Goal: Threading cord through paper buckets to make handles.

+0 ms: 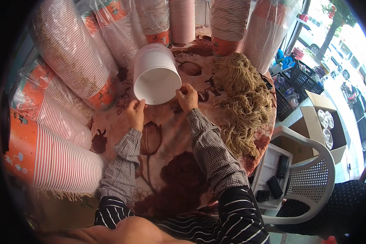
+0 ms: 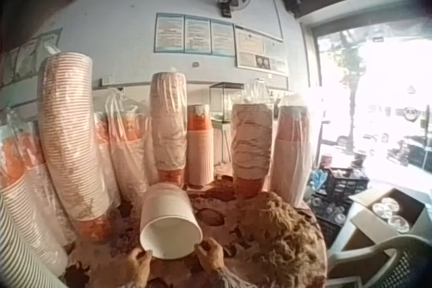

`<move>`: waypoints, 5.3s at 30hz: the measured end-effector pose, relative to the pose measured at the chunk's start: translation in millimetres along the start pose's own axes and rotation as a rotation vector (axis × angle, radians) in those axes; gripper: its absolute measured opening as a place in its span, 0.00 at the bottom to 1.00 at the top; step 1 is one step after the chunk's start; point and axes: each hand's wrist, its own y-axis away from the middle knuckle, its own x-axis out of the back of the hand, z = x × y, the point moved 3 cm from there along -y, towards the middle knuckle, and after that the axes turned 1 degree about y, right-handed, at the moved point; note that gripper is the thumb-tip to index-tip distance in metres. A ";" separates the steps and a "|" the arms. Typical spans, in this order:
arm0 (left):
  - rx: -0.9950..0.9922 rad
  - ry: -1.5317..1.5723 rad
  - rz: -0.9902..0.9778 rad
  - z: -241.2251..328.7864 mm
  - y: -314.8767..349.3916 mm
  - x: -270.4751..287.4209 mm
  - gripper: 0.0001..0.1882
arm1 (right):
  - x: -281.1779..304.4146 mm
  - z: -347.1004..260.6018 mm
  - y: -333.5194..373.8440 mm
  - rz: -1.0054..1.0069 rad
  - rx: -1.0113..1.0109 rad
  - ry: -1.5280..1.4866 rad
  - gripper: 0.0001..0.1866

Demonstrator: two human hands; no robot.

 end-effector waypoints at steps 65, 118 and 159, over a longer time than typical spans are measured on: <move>0.063 0.215 -0.455 94.5 152.7 36.5 0.15 | 65.5 -141.6 121.2 -1.002 -0.074 0.069 0.08; 0.132 0.294 -0.359 77.9 150.6 45.0 0.17 | 199.9 10.9 11.1 0.261 -0.201 -1.233 0.10; 0.034 0.166 -0.320 87.8 151.2 55.3 0.22 | 16.8 -112.8 164.5 -0.598 0.097 -0.128 0.07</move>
